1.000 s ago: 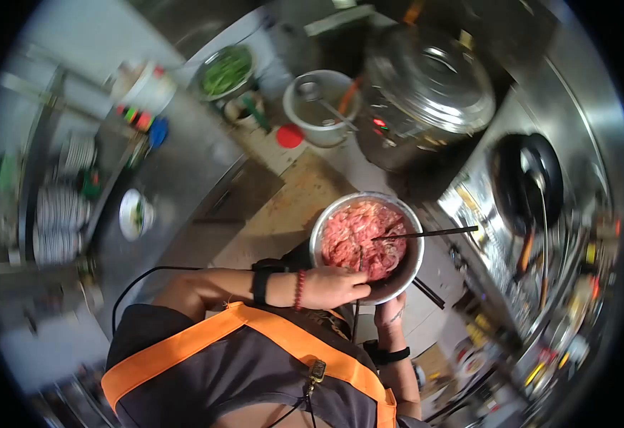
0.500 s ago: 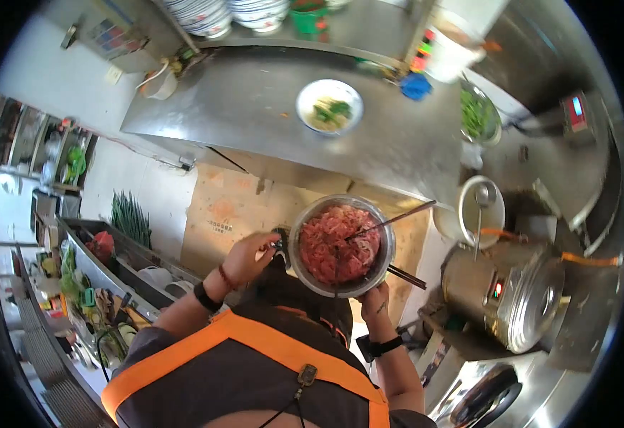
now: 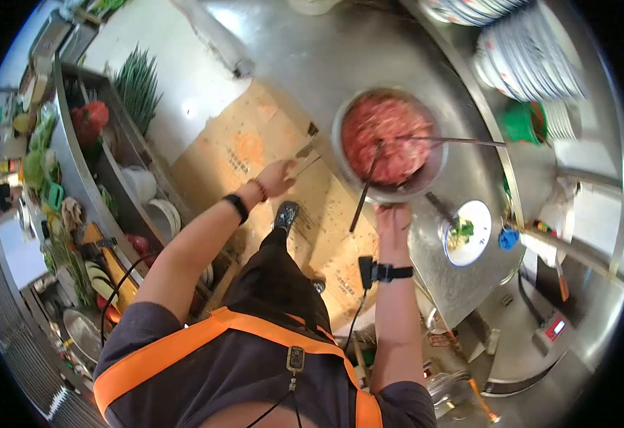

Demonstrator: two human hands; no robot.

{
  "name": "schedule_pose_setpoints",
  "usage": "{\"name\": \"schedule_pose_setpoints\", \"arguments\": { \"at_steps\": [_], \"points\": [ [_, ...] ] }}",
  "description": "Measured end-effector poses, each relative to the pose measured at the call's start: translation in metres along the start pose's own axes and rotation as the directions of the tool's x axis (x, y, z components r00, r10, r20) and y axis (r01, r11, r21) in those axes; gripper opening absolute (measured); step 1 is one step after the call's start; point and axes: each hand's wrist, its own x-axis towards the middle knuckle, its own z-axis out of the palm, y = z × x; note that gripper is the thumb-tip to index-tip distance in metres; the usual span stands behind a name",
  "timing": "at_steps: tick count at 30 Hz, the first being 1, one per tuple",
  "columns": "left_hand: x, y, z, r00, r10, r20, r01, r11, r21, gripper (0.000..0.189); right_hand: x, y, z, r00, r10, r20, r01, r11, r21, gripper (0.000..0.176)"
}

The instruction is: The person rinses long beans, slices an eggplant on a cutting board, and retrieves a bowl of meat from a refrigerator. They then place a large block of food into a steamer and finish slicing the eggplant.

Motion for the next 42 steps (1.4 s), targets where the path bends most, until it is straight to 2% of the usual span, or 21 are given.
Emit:
{"name": "schedule_pose_setpoints", "arguments": {
  "at_steps": [1,3,5,7,8,9,11,14,17,20,23,26,27,28,30,32,34,35,36,39,42],
  "points": [
    [0.025,-0.007,-0.003,1.000,-0.015,-0.006,0.014,0.996,-0.091,0.052,0.018,-0.006,0.006,0.963,0.031,0.268,-0.026,0.999,-0.020,0.017],
    [0.074,-0.029,0.023,0.971,0.120,-0.206,-0.139,0.987,-0.082,0.061,0.043,-0.017,0.046,0.982,0.109,0.155,-0.096,0.992,-0.087,0.019],
    [0.104,-0.024,0.033,0.925,0.182,-0.333,-0.291,0.904,-0.314,0.064,0.035,-0.024,0.081,0.984,0.160,0.077,-0.148,0.978,-0.149,0.022],
    [0.107,-0.001,0.026,0.970,0.116,-0.213,-0.184,0.925,-0.332,0.061,0.015,-0.020,0.110,0.983,0.171,0.065,-0.154,0.964,-0.215,0.026],
    [0.108,0.007,0.018,0.985,0.083,-0.152,-0.131,0.933,-0.335,0.059,0.002,-0.010,0.120,0.996,0.082,0.024,-0.065,0.911,-0.407,0.031],
    [0.110,0.011,0.017,0.991,0.061,-0.123,-0.091,0.962,-0.259,0.059,-0.007,-0.004,0.106,0.991,0.128,0.036,-0.091,0.851,-0.517,0.032],
    [0.114,0.012,0.016,0.998,0.009,-0.065,-0.015,0.995,-0.094,0.059,-0.020,0.012,0.072,0.973,0.226,0.048,-0.127,0.694,-0.709,0.033],
    [0.101,0.015,0.010,0.985,0.066,-0.162,-0.081,0.993,-0.087,0.059,-0.044,0.047,0.046,0.980,0.192,0.055,-0.046,0.486,-0.873,0.034],
    [0.086,0.027,-0.003,0.993,0.003,-0.118,-0.022,0.987,-0.160,0.057,-0.047,0.062,0.022,0.970,0.037,0.239,0.222,0.255,-0.941,0.035],
    [0.070,0.005,0.025,0.980,0.024,-0.198,-0.057,0.985,-0.163,0.058,-0.043,0.059,0.021,0.812,0.029,0.582,0.569,-0.254,-0.782,0.044],
    [0.002,-0.012,0.046,0.944,-0.039,-0.328,-0.020,0.985,-0.174,0.056,-0.038,0.061,0.002,0.706,0.116,0.698,0.662,-0.458,-0.593,0.061],
    [-0.083,-0.033,0.082,0.898,-0.107,-0.426,-0.016,0.961,-0.276,0.055,-0.040,0.075,-0.047,0.740,0.307,0.599,0.673,-0.357,-0.648,0.070],
    [-0.112,-0.039,0.094,0.906,-0.195,-0.377,0.035,0.920,-0.391,0.054,-0.045,0.081,-0.058,0.730,0.359,0.582,0.684,-0.370,-0.629,0.072],
    [-0.142,-0.043,0.107,0.906,-0.278,-0.319,0.088,0.861,-0.501,0.054,-0.054,0.087,-0.068,0.717,0.412,0.562,0.696,-0.383,-0.607,0.074],
    [-0.196,-0.054,0.136,0.861,-0.401,-0.313,0.019,0.641,-0.768,0.053,-0.074,0.093,-0.077,0.677,0.521,0.519,0.732,-0.403,-0.550,0.076],
    [-0.241,-0.067,0.151,0.798,-0.568,-0.201,0.117,0.474,-0.873,0.054,-0.090,0.097,-0.081,0.627,0.616,0.477,0.772,-0.408,-0.488,0.077],
    [-0.259,-0.047,0.144,0.792,-0.486,-0.369,0.129,0.724,-0.677,0.055,-0.099,0.096,-0.084,0.604,0.682,0.413,0.776,-0.386,-0.498,0.078],
    [-0.263,-0.050,0.152,0.834,-0.405,-0.375,0.120,0.795,-0.594,0.056,-0.104,0.095,-0.083,0.595,0.711,0.374,0.773,-0.378,-0.509,0.078],
    [-0.266,-0.053,0.160,0.869,-0.321,-0.377,0.097,0.857,-0.506,0.059,-0.106,0.094,-0.078,0.586,0.741,0.328,0.776,-0.397,-0.490,0.073],
    [-0.265,-0.039,0.134,0.898,-0.318,-0.306,0.219,0.923,-0.317,0.047,-0.093,0.095,-0.051,0.534,0.843,0.061,0.713,-0.410,-0.569,0.066],
    [-0.254,-0.049,0.105,0.947,-0.303,0.109,0.318,0.935,-0.160,0.045,-0.077,0.110,0.006,0.460,0.880,0.117,0.795,-0.350,-0.496,0.051]
  ]
}}
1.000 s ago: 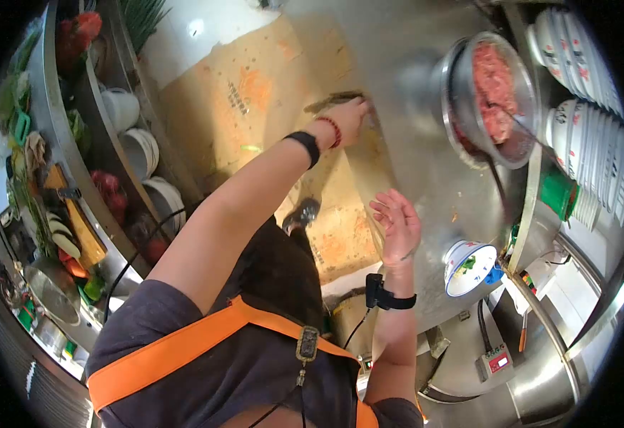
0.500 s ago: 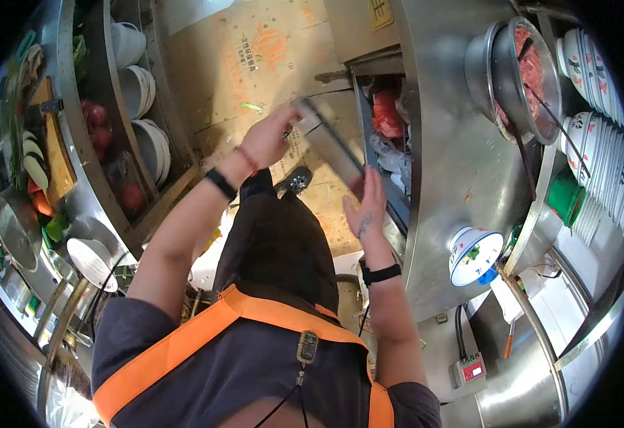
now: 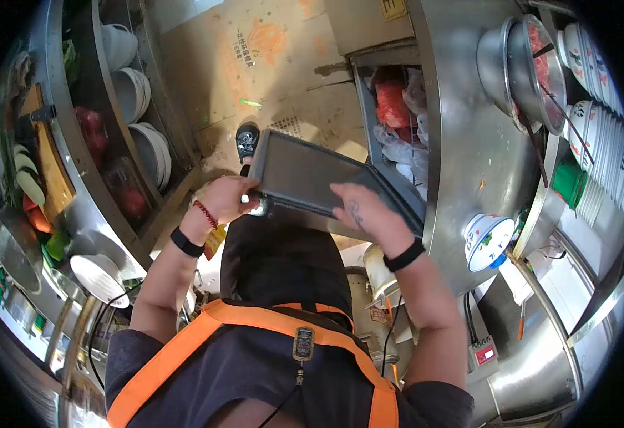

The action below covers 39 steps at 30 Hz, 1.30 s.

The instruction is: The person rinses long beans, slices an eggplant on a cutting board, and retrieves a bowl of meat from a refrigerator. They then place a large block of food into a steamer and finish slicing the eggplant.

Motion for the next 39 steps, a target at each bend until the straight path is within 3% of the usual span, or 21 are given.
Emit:
{"name": "schedule_pose_setpoints", "arguments": {
  "at_steps": [3,6,8,9,11,13,16,19,21,22,24,25,26,27,28,30,32,35,36,38,39],
  "points": [
    [0.013,0.008,-0.028,0.944,-0.045,0.326,-0.004,0.989,0.145,0.038,0.051,-0.009,-0.050,0.998,0.011,-0.057,-0.010,1.000,0.024,0.047],
    [0.028,-0.025,0.002,0.905,0.331,0.268,-0.388,0.901,0.195,0.038,0.102,0.017,-0.082,0.984,0.110,-0.141,-0.103,0.993,0.059,0.047],
    [0.031,-0.021,0.015,0.880,0.231,0.415,-0.338,0.919,0.205,0.037,0.133,0.048,-0.091,0.961,0.213,-0.177,-0.199,0.976,0.093,0.046],
    [0.030,-0.016,0.020,0.857,0.180,0.482,-0.313,0.926,0.210,0.037,0.152,0.080,-0.081,0.913,0.335,-0.233,-0.270,0.924,0.272,0.043],
    [0.028,-0.014,0.025,0.826,0.173,0.537,-0.306,0.937,0.169,0.038,0.185,0.157,-0.044,0.770,0.577,-0.272,-0.339,0.732,0.591,0.038],
    [0.023,-0.022,0.043,0.838,0.188,0.512,-0.295,0.946,0.136,0.043,0.203,0.196,-0.012,0.684,0.724,-0.089,-0.360,0.441,0.822,0.029],
    [0.023,-0.021,0.050,0.772,0.096,0.629,-0.197,0.976,0.094,0.041,0.213,0.193,0.011,0.568,0.809,0.149,-0.226,-0.021,0.974,0.020],
    [0.037,-0.035,0.069,0.695,0.076,0.715,-0.094,0.995,-0.014,0.044,0.241,0.270,0.067,0.544,0.805,0.239,-0.075,-0.237,0.969,0.027],
    [0.034,-0.086,0.150,0.651,0.252,0.716,-0.168,0.968,-0.188,0.047,0.249,0.310,0.084,0.422,0.874,0.242,0.110,-0.314,0.943,0.043],
    [0.046,-0.081,0.145,0.587,0.218,0.780,-0.135,0.976,-0.171,0.047,0.249,0.330,0.095,0.359,0.896,0.260,0.203,-0.347,0.916,0.051],
    [0.079,-0.047,0.109,0.455,0.142,0.879,-0.071,0.990,-0.123,0.048,0.246,0.376,0.123,0.390,0.916,0.093,0.407,-0.262,0.875,0.062],
    [0.092,-0.042,0.106,0.407,0.164,0.899,-0.063,0.986,-0.152,0.048,0.253,0.403,0.125,0.302,0.920,0.252,0.406,-0.363,0.839,0.069],
    [0.104,-0.038,0.107,0.359,0.190,0.914,-0.051,0.982,-0.184,0.047,0.258,0.417,0.124,0.289,0.912,0.292,0.455,-0.399,0.796,0.074],
    [0.113,-0.040,0.112,0.310,0.218,0.925,-0.035,0.975,-0.218,0.046,0.259,0.428,0.127,0.324,0.928,0.183,0.514,-0.335,0.790,0.073],
    [0.113,-0.045,0.126,0.363,0.293,0.884,-0.122,0.956,-0.267,0.045,0.261,0.436,0.129,0.350,0.934,0.071,0.573,-0.274,0.772,0.073],
    [0.116,-0.060,0.160,0.182,0.213,0.960,0.026,0.975,-0.221,0.045,0.272,0.457,0.125,0.402,0.911,0.094,0.706,-0.374,0.601,0.070],
    [0.124,-0.070,0.169,0.060,0.248,0.967,0.301,0.919,-0.254,0.042,0.281,0.472,0.126,0.438,0.896,0.071,0.766,-0.413,0.492,0.068],
    [0.127,-0.065,0.194,-0.110,0.238,0.965,0.156,0.963,-0.220,0.037,0.287,0.479,0.128,0.446,0.894,-0.037,0.812,-0.387,0.437,0.067],
    [0.132,-0.062,0.195,-0.204,0.259,0.944,0.097,0.965,-0.243,0.037,0.289,0.476,0.126,0.431,0.898,-0.089,0.842,-0.365,0.396,0.067],
    [0.132,-0.061,0.199,-0.225,0.283,0.932,0.009,0.957,-0.289,0.040,0.294,0.475,0.129,0.414,0.899,-0.142,0.880,-0.356,0.316,0.068],
    [0.134,-0.066,0.198,-0.192,0.295,0.936,0.010,0.954,-0.299,0.040,0.297,0.476,0.129,0.413,0.900,-0.143,0.890,-0.364,0.276,0.069]
  ]
}}
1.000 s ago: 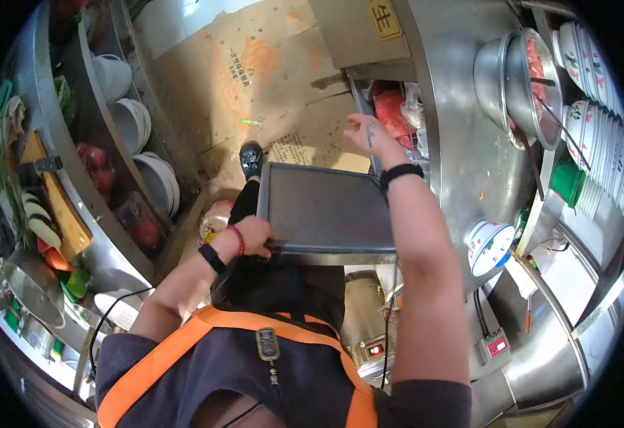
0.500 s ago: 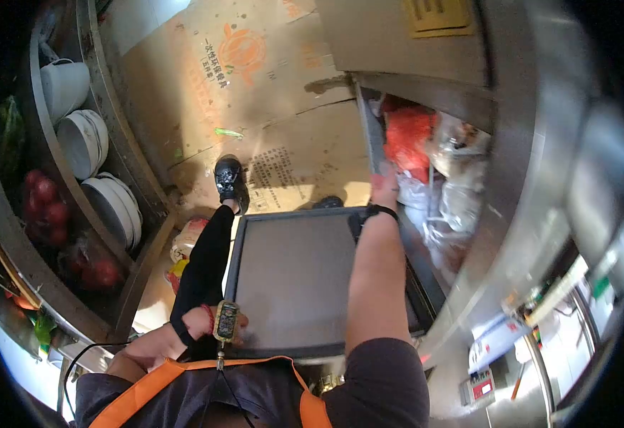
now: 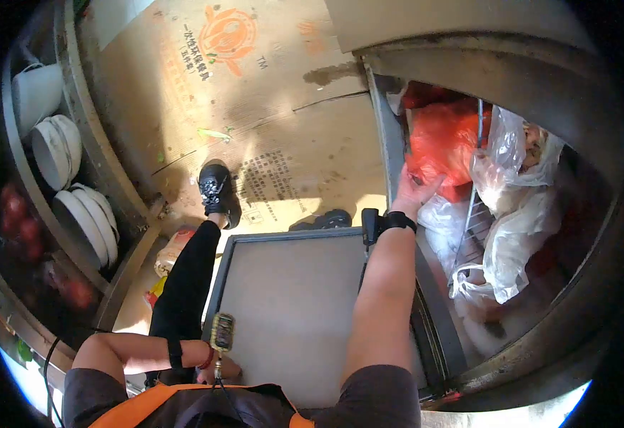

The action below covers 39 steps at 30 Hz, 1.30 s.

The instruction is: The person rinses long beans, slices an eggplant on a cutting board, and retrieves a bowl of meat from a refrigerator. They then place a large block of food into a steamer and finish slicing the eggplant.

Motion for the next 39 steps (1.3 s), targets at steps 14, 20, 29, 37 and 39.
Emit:
{"name": "schedule_pose_setpoints", "arguments": {
  "at_steps": [14,20,29,37,39],
  "points": [
    [-0.031,-0.027,-0.387,-0.129,-0.018,-0.992,-0.654,0.753,0.071,0.065,-0.113,0.060,-0.024,0.996,0.013,0.093,-0.010,0.999,-0.035,0.073],
    [-0.052,0.008,-0.367,-0.216,0.257,-0.942,-0.975,0.001,0.224,0.059,-0.161,0.080,-0.034,0.986,0.136,0.094,-0.137,0.991,-0.003,0.071],
    [-0.039,-0.051,-0.271,-0.247,-0.096,-0.964,-0.949,-0.176,0.261,0.052,-0.187,0.029,-0.078,0.559,0.827,0.061,-0.609,0.460,-0.646,0.053],
    [-0.058,-0.160,-0.289,-0.325,-0.196,-0.925,-0.930,-0.111,0.350,0.065,-0.034,-0.058,-0.026,0.789,-0.581,0.198,0.514,0.450,-0.730,0.016],
    [-0.060,-0.176,-0.307,-0.289,-0.199,-0.936,-0.947,-0.087,0.310,0.071,0.001,-0.057,-0.004,0.846,-0.449,0.287,0.451,0.315,-0.835,0.030]
  ]
}}
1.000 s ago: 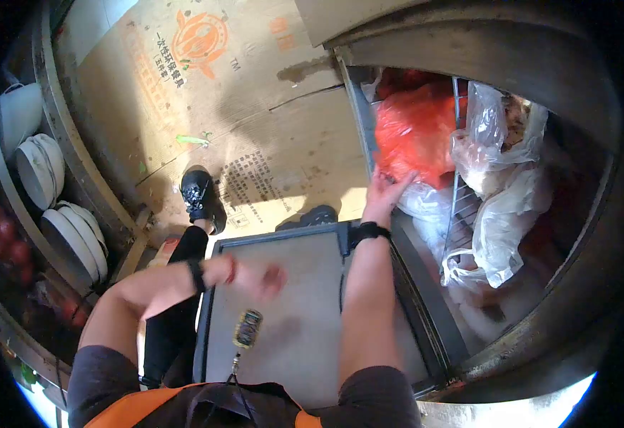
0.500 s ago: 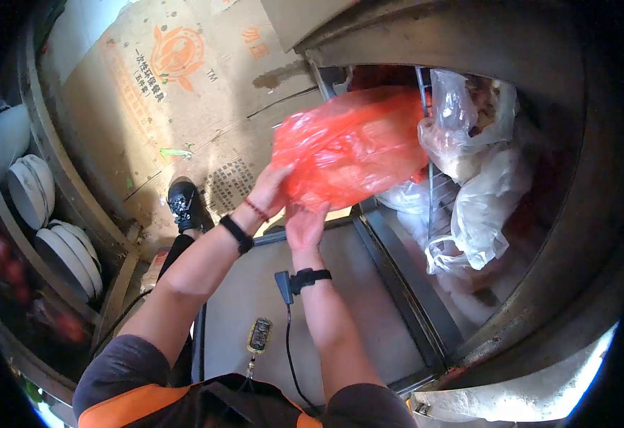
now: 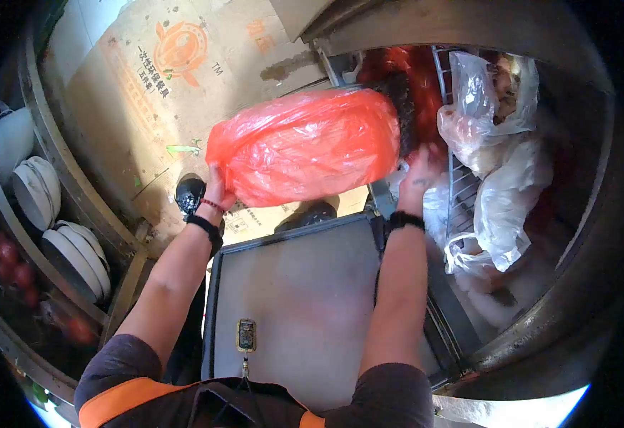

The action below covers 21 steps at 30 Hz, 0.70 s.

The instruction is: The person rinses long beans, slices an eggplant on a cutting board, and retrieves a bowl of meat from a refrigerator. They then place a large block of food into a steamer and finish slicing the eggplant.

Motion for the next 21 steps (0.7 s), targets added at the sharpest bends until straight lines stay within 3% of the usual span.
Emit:
{"name": "schedule_pose_setpoints", "arguments": {
  "at_steps": [2,4,6,8,11,14,17,18,21],
  "points": [
    [0.014,0.003,0.005,0.999,-0.027,-0.035,0.025,0.998,-0.059,0.073,0.027,0.003,0.019,0.983,-0.063,0.170,0.099,0.973,-0.211,0.042],
    [0.018,0.013,0.028,0.998,-0.032,-0.050,0.027,0.995,-0.094,0.078,0.050,0.000,0.030,0.928,0.024,0.372,0.138,0.905,-0.401,0.050],
    [0.029,0.012,0.025,0.998,-0.037,-0.051,0.031,0.993,-0.116,0.081,0.058,0.000,0.029,0.881,0.186,0.435,0.013,0.909,-0.416,0.056],
    [0.040,0.011,0.021,0.997,-0.044,-0.066,0.036,0.992,-0.124,0.082,0.023,-0.050,0.044,0.821,0.385,0.423,-0.304,0.920,-0.246,0.061],
    [0.041,0.009,0.017,0.994,-0.058,-0.087,0.050,0.994,-0.094,0.085,0.041,-0.037,0.043,0.785,0.451,0.426,-0.289,0.873,-0.392,0.071],
    [0.040,0.006,0.011,0.996,-0.042,-0.084,0.037,0.998,-0.054,0.090,0.036,-0.026,0.048,0.886,0.227,0.403,-0.081,0.934,-0.348,0.064],
    [0.020,0.013,-0.006,0.986,-0.027,-0.163,0.012,0.995,-0.094,0.083,0.030,-0.009,0.039,0.908,0.123,0.401,0.094,0.871,-0.481,0.063],
    [0.005,0.023,-0.009,0.982,-0.015,-0.186,-0.004,0.995,-0.103,0.078,0.025,-0.001,0.036,0.935,0.102,0.341,0.108,0.832,-0.544,0.057],
    [-0.039,0.061,-0.031,0.963,0.143,-0.230,-0.146,0.989,0.005,0.071,-0.048,-0.046,0.043,0.897,0.105,0.429,0.055,0.937,-0.345,0.049]
  ]
}}
